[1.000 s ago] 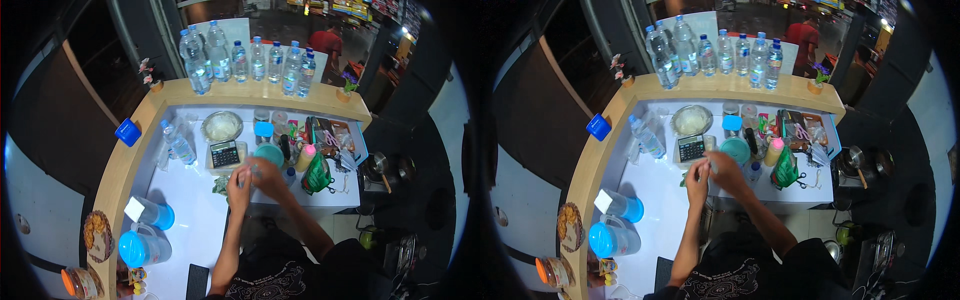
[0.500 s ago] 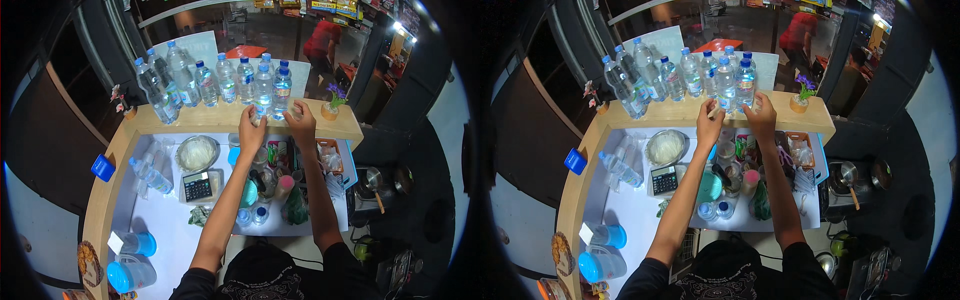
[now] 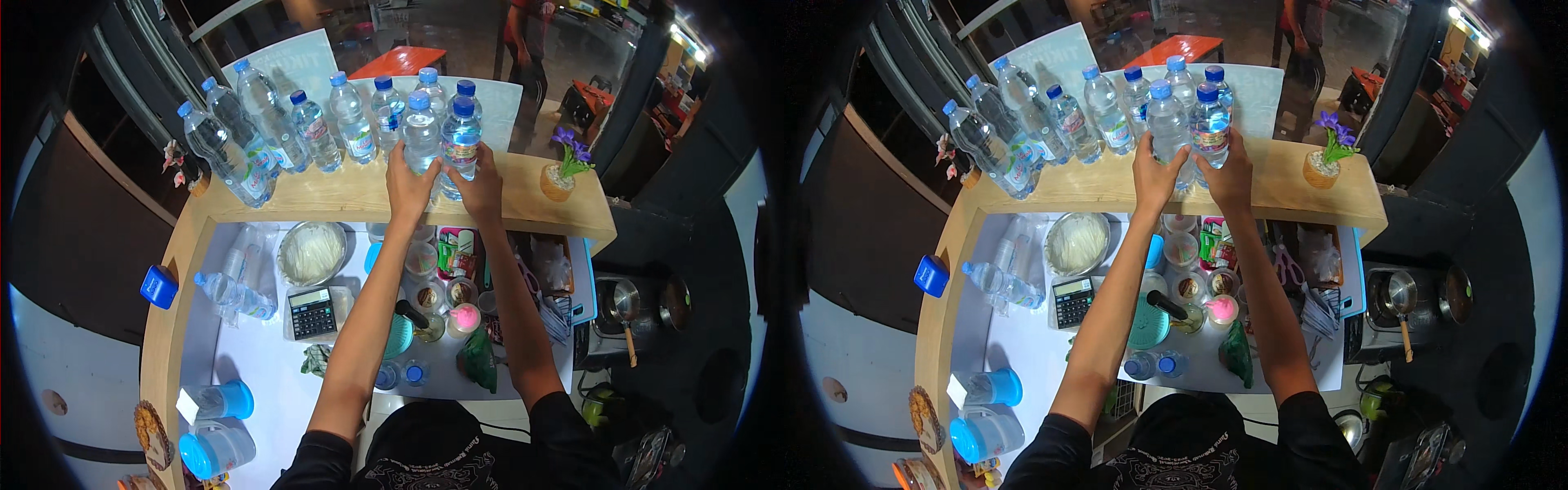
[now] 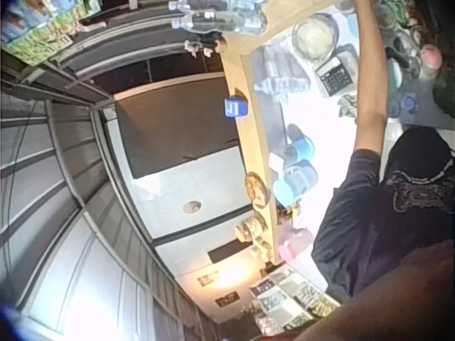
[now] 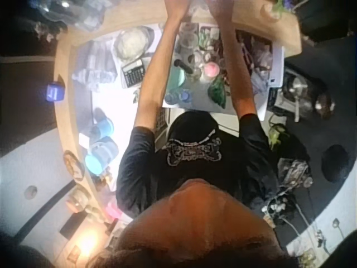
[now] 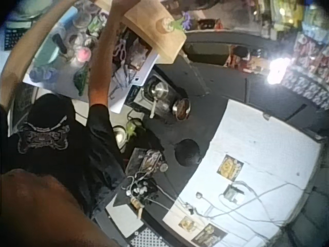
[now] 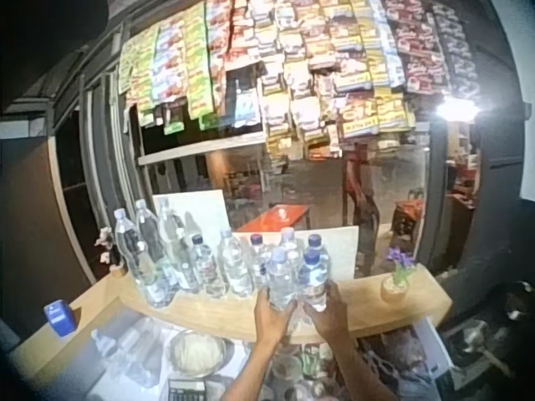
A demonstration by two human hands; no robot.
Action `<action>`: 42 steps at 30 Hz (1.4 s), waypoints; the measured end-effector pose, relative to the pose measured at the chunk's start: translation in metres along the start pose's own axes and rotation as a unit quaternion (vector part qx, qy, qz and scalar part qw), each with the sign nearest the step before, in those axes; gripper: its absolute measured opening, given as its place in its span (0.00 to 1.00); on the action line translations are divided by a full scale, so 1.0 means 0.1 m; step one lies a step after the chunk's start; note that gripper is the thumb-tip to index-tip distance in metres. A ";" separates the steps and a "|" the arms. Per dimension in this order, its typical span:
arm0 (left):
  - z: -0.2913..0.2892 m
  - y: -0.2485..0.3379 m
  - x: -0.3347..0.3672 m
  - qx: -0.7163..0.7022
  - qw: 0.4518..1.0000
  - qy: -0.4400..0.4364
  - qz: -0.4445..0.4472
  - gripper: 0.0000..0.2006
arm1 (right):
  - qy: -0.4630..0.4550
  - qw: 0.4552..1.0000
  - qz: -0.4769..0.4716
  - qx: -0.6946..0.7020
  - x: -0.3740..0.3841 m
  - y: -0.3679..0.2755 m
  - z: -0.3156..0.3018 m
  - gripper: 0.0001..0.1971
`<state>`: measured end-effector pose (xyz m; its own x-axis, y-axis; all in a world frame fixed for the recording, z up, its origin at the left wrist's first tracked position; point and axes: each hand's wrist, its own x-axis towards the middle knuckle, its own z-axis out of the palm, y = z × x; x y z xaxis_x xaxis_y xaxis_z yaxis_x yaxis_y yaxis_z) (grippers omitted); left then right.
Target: Cleaning a restaurant counter with a cloth and organizing water bottles on a shelf.
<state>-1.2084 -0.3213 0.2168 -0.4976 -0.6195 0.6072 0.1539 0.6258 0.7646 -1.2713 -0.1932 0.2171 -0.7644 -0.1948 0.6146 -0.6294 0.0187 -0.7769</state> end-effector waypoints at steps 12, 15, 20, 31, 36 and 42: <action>-0.08 0.23 -0.05 -0.004 1.000 -0.006 -0.005 0.30 | -0.001 1.000 -0.014 -0.016 -0.03 -0.03 -0.03 0.26; -0.17 0.26 -0.10 -0.020 1.000 0.011 -0.003 0.28 | -0.006 0.999 -0.013 -0.045 -0.07 -0.13 -0.02 0.26; -0.38 0.39 -0.22 -0.066 0.997 0.020 -0.015 0.24 | -0.011 0.999 -0.033 -0.025 -0.22 -0.26 -0.01 0.27; -1.93 0.65 -0.59 0.009 0.996 0.084 -0.007 0.24 | -0.090 0.994 -0.066 0.010 -0.75 -1.59 0.52 0.27; -2.93 0.77 -1.06 0.007 0.986 0.163 -0.033 0.22 | -0.176 0.974 -0.081 0.118 -1.37 -2.10 1.07 0.26; -3.97 0.66 -1.78 0.129 0.959 0.229 -0.105 0.21 | -0.278 0.948 -0.039 0.152 -2.31 -2.45 1.77 0.31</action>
<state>-0.7709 -0.3575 0.2446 -0.0578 -0.8510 0.5221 -0.1540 0.5243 0.8375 -0.9157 -0.3261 0.2407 -0.4719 -0.6727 0.5699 -0.5462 -0.2844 -0.7879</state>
